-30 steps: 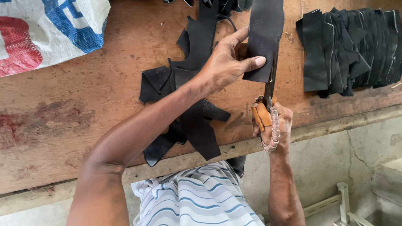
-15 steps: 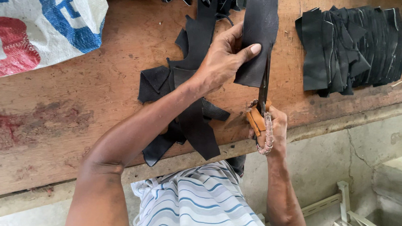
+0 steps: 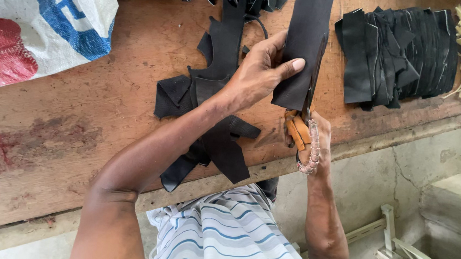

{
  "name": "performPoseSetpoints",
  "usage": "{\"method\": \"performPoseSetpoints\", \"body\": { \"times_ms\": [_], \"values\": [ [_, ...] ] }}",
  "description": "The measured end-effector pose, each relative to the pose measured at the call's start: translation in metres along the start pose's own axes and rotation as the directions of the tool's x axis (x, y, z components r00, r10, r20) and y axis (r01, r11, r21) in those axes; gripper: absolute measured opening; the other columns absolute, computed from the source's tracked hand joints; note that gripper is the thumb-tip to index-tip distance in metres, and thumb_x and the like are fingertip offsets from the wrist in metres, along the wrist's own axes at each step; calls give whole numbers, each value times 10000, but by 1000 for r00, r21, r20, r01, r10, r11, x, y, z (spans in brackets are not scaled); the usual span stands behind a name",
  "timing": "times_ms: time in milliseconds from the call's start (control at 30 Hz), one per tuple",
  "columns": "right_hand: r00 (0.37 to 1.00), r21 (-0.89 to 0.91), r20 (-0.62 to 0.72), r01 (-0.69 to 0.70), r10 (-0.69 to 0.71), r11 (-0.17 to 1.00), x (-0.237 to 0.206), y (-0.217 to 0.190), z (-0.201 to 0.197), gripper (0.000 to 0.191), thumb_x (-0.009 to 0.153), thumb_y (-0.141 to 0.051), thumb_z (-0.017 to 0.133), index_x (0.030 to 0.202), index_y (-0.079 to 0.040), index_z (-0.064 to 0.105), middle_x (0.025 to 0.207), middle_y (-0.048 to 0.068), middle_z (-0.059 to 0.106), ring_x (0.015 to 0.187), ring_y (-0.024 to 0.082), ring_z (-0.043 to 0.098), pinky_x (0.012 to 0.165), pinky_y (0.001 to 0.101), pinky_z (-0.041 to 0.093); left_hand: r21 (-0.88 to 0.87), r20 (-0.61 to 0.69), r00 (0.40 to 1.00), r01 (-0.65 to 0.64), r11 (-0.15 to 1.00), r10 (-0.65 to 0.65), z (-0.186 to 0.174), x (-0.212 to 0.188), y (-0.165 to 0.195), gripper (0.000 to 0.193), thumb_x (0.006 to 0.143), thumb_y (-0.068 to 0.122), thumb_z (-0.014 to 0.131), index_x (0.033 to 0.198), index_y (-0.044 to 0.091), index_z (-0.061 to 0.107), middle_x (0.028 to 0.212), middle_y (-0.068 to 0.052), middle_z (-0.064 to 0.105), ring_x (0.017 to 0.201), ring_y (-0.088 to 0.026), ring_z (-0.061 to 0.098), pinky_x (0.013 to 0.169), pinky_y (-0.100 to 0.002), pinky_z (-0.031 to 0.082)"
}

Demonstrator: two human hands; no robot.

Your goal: The person uses shears to cut black leather pieces on a wooden workbench. They repeatedly pick up leather scraps, trim edges, and place the cut pieces into a growing stack on the right side of the table.

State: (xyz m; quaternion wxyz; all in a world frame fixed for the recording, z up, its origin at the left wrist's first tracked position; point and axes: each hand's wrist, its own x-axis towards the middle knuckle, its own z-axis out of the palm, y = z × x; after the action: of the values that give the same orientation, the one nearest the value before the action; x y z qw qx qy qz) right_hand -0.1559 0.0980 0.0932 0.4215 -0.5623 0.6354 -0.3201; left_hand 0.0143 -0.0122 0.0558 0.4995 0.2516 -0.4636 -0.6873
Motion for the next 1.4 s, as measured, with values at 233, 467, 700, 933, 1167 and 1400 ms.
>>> {"method": "performPoseSetpoints", "body": {
  "times_ms": [233, 467, 700, 933, 1167, 1400],
  "values": [
    [997, 53, -36, -60, 62, 997, -1, 4, 1, 212, 1014, -171, 565, 944, 10, 649, 662, 54, 627, 518, 113, 587, 463, 253, 463, -5, 21, 1000, -6, 1000, 6, -4, 4, -6, 512, 1016, 114, 650, 1483, 14, 465, 1293, -124, 692, 1218, -186, 694, 1074, -346, 559],
    [996, 157, -7, 90, -90, 984, -5, 3, 3, 237, 1043, -188, 557, 983, 23, 645, 666, 41, 611, 522, 95, 566, 463, 238, 440, -10, 14, 999, 52, 999, -51, -5, 5, -8, 485, 1034, 139, 623, 1480, 13, 478, 1282, -131, 696, 1192, -178, 701, 1067, -340, 563],
    [997, 107, -3, 80, -80, 991, -5, -1, 2, 225, 1019, -165, 571, 962, 30, 667, 654, 33, 609, 504, 95, 571, 448, 240, 445, -51, 29, 999, 43, 998, -42, -8, 7, -7, 438, 1046, 97, 620, 1457, 0, 504, 1251, -115, 705, 1143, -150, 694, 1068, -313, 607],
    [998, 185, 20, 48, -53, 981, -7, 3, 1, 196, 1020, -141, 578, 987, 24, 679, 638, 37, 599, 485, 95, 555, 427, 240, 450, -136, 41, 996, 83, 987, -78, -10, 10, -12, 356, 1035, 97, 620, 1373, -2, 566, 1119, -85, 721, 1003, -107, 706, 936, -284, 634],
    [993, 148, -18, -116, 120, 982, 3, 8, 0, 187, 1005, -148, 624, 1004, 27, 688, 714, 56, 646, 552, 114, 593, 474, 251, 466, -31, -12, 994, 107, 994, -107, -4, 6, -5, 233, 1043, 124, 619, 1224, -14, 673, 998, -46, 736, 872, -77, 691, 802, -245, 620],
    [996, -52, 33, 80, -78, 995, 5, -1, -7, 219, 1045, -193, 551, 1009, 2, 642, 728, 33, 631, 588, 93, 597, 509, 242, 467, -136, 54, 985, 167, 977, -161, -1, 4, -3, 284, 1035, 135, 610, 1268, -20, 659, 1009, -51, 748, 864, -75, 706, 791, -247, 633]
  ]
}}
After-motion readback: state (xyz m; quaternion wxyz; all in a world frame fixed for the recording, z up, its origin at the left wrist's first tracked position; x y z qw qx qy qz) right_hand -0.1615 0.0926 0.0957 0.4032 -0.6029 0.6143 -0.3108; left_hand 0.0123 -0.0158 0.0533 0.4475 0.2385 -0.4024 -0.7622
